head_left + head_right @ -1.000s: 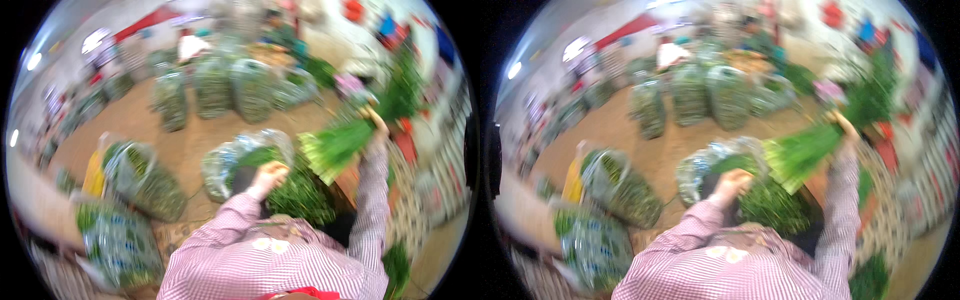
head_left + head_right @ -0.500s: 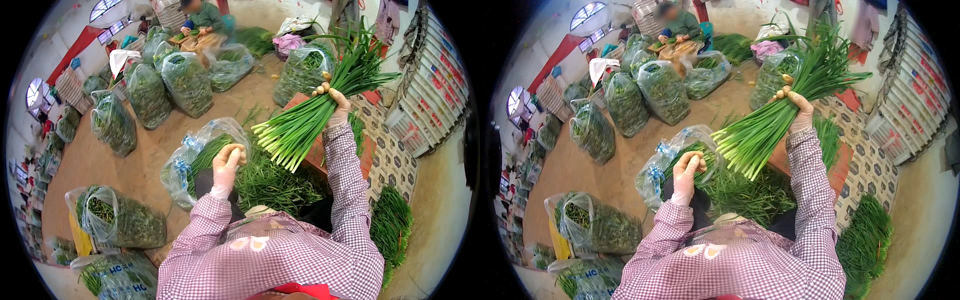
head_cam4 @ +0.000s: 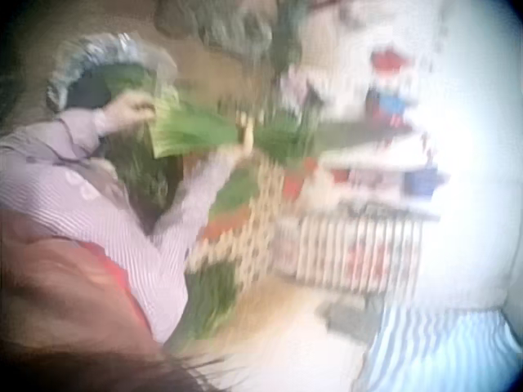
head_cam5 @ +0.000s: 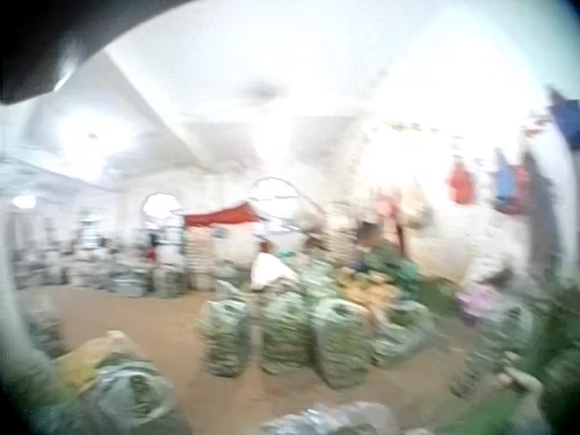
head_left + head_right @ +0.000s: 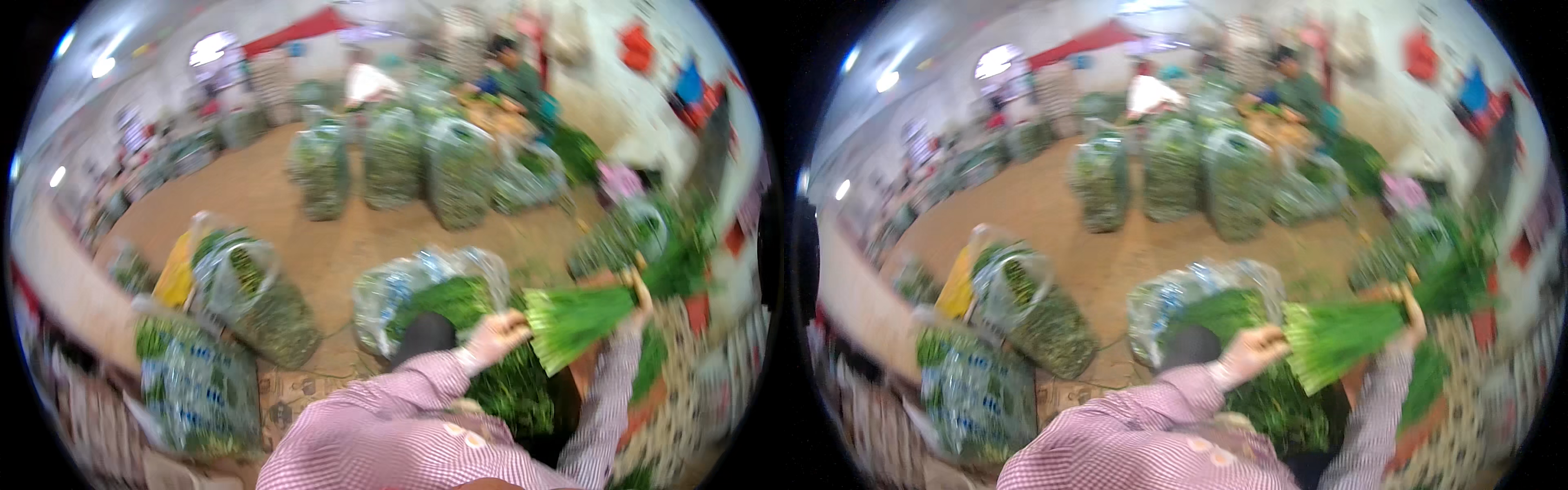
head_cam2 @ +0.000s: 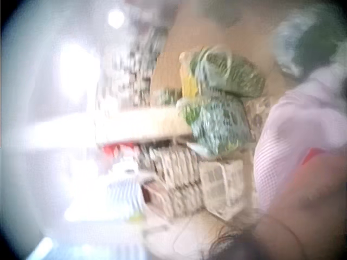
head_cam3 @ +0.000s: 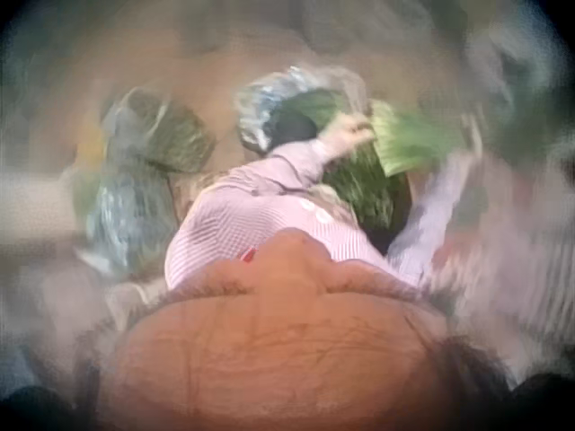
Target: The person sorts green onions from a plastic bag by hand, removes yellowed leaves, and ties them into bundles with red string.
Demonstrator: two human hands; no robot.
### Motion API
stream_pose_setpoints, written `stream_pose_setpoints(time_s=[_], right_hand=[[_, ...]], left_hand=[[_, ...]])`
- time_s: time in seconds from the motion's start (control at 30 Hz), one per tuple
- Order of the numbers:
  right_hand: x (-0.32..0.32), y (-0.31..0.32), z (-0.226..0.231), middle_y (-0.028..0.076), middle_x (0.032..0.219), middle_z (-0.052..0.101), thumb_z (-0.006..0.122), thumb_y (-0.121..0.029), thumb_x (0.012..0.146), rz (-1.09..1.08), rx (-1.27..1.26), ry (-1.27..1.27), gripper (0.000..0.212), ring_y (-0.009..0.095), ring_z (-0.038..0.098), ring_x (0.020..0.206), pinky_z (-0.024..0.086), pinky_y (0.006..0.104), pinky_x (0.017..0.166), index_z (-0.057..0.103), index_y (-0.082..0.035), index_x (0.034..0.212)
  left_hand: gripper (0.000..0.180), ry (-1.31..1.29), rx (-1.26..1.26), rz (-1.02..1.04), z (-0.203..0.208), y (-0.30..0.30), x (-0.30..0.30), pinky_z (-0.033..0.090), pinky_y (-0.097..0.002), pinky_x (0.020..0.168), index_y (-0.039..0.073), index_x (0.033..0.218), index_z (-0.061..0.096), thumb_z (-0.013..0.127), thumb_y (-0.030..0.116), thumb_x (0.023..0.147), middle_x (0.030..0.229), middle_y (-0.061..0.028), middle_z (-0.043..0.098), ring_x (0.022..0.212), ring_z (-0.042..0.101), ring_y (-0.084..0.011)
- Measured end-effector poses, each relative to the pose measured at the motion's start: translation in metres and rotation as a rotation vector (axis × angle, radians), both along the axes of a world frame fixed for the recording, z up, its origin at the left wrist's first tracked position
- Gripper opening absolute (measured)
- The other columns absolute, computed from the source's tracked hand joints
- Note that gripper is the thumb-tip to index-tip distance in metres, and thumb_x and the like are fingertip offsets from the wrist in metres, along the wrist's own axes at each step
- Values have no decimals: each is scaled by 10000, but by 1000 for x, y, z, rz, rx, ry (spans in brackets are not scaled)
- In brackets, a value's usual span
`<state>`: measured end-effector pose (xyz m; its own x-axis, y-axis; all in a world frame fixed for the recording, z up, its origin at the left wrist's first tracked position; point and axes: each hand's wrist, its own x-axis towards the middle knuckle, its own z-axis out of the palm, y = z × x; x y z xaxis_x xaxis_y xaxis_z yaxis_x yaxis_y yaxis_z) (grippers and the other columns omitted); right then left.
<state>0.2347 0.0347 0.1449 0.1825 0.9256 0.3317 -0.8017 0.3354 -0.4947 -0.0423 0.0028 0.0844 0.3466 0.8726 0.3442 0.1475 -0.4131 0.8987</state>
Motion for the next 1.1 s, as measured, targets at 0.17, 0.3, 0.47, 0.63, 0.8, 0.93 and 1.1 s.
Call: stream_pose_setpoints(time_s=[0.17,0.3,0.47,0.63,0.8,0.93,1.1], right_hand=[[60,15,-55,51,971,557,495,-203,903,-67,45,-151,449,162,548,905,482,325,832,412,-47,1316],[39,29,-57,62,1037,544,478,-201,931,74,220,-145,507,182,553,1001,486,365,896,341,-57,1398],[83,18,-45,82,1077,578,452,-194,948,145,228,-137,405,210,558,1040,483,379,916,442,-40,1322],[259,-68,-55,120,1207,566,418,-205,959,-597,34,-470,359,231,536,1113,437,409,985,518,-33,1258],[247,-113,4,187,1278,510,445,-241,942,-144,48,-317,458,310,527,1113,408,466,989,431,-29,1348],[249,-140,9,134,1085,619,526,-60,882,-1568,-376,-1384,288,223,595,973,485,322,891,588,34,1147],[260,-198,32,125,867,664,662,-117,794,-884,-597,-314,284,226,638,776,546,346,709,624,62,1010]], left_hand=[[116,-10,-46,-72,-30,12,20,453,-292,610,44,936,567,541,149,893,689,-31,573,646,542,-122],[126,-113,-227,-102,-55,15,1,444,-301,558,25,933,557,529,144,902,657,-45,547,582,529,-142],[162,-264,-436,-208,-58,22,-18,434,-248,537,3,913,539,529,163,937,649,2,515,568,489,-83],[213,14,-550,-216,-40,31,-10,487,-308,637,11,973,571,529,215,928,741,-41,579,659,559,-145],[295,723,-200,-153,-96,36,-29,495,-398,733,54,909,643,573,338,870,883,-158,652,829,628,-325],[224,1177,-144,-588,-129,28,-25,492,-413,711,112,962,652,605,253,795,855,-156,658,822,639,-312],[507,1065,-272,-753,-109,33,36,471,-345,866,101,1297,501,616,260,829,1095,-121,636,1000,613,-267]])
